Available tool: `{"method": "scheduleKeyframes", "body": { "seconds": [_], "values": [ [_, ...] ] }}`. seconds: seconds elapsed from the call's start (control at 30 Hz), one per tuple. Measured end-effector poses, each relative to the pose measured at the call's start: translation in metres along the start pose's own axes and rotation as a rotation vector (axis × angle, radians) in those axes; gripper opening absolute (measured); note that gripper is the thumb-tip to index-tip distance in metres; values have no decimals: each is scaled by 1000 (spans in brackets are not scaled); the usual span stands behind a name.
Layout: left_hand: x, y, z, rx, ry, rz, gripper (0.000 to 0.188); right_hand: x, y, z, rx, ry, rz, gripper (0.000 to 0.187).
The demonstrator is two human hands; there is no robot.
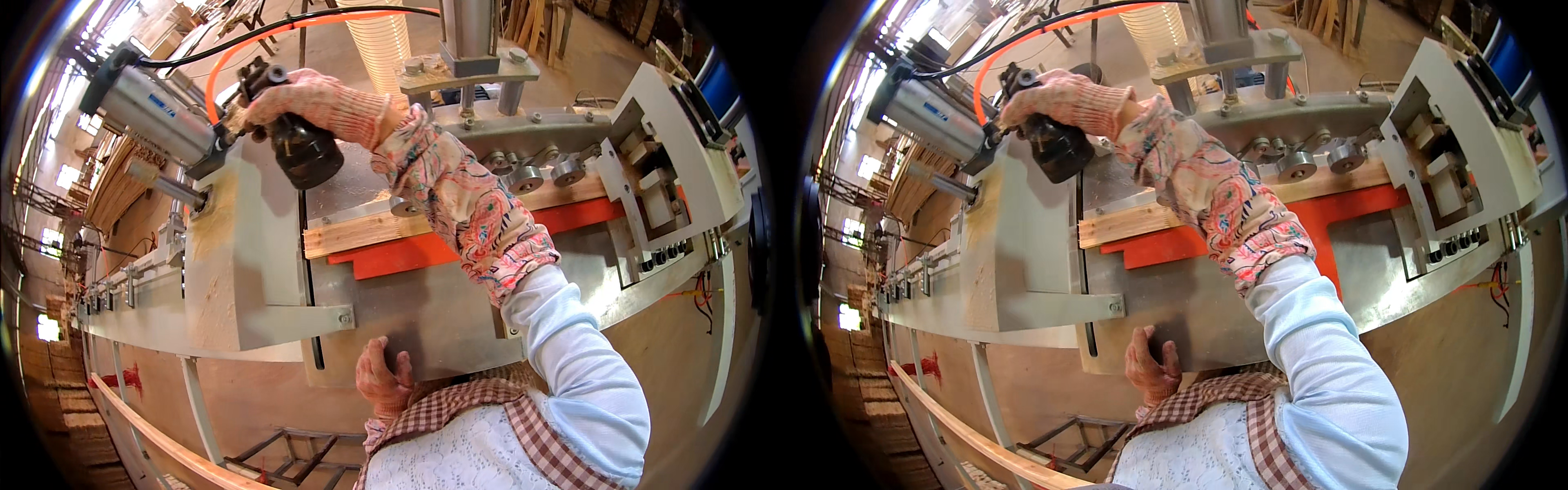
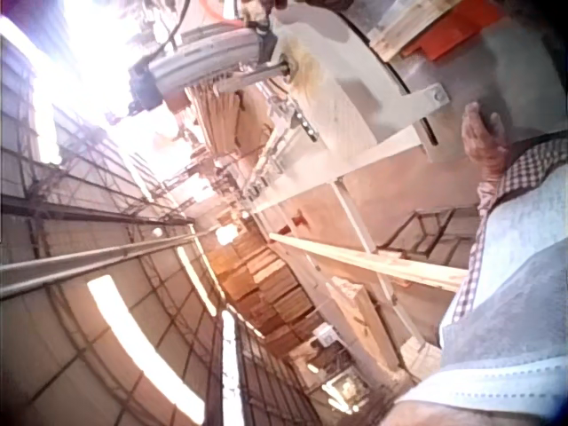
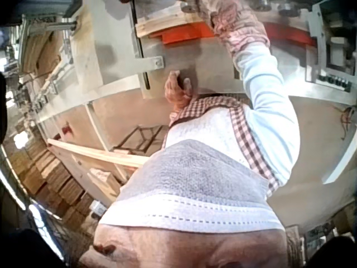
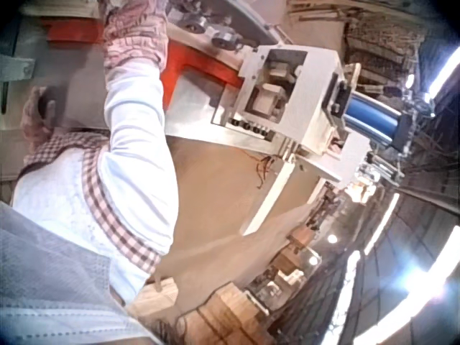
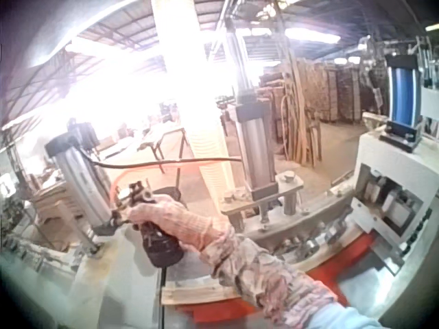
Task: The person lubricates various parts of a large industrial woodworking machine using a black oil can. They move along the machine, applying oil to the control panel area, the conveyor chain, and the roller assembly.
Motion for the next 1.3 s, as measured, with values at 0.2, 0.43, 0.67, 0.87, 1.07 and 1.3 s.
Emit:
{"method": "scheduleKeyframes", "body": {
  "seconds": [0.2, 0.43, 0.67, 0.87, 1.07, 1.3],
  "values": [
    [1, -7, 0, 5, -24, -18, 60, -9, 7, 4, 93, 84, 36, 29],
    [5, -9, 3, -12, 5, -5, 56, -7, 5, 0, 53, -5, 37, 33],
    [2, -7, 3, -5, 17, 7, 53, -13, 7, -5, 81, -15, -16, 38],
    [3, -9, 0, -21, -20, 42, 61, -10, 9, -11, 11, -12, 20, 31],
    [1, -7, 3, 5, 34, 11, 50, -10, 16, 1, 48, 178, 73, 16],
    [-1, -9, 1, -3, -6, 72, 61, -20, 15, -4, 91, 131, 38, 16]
  ]
}}
Point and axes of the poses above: each hand's wrist, its own x-axis away from the middle knuckle, its own y-axis out of the back of the hand, z = x × y, the point moved 10 cm from there along -x, towards the middle knuckle, and after that the axes turned 14 degrees about -y, right-handed, at the moved point
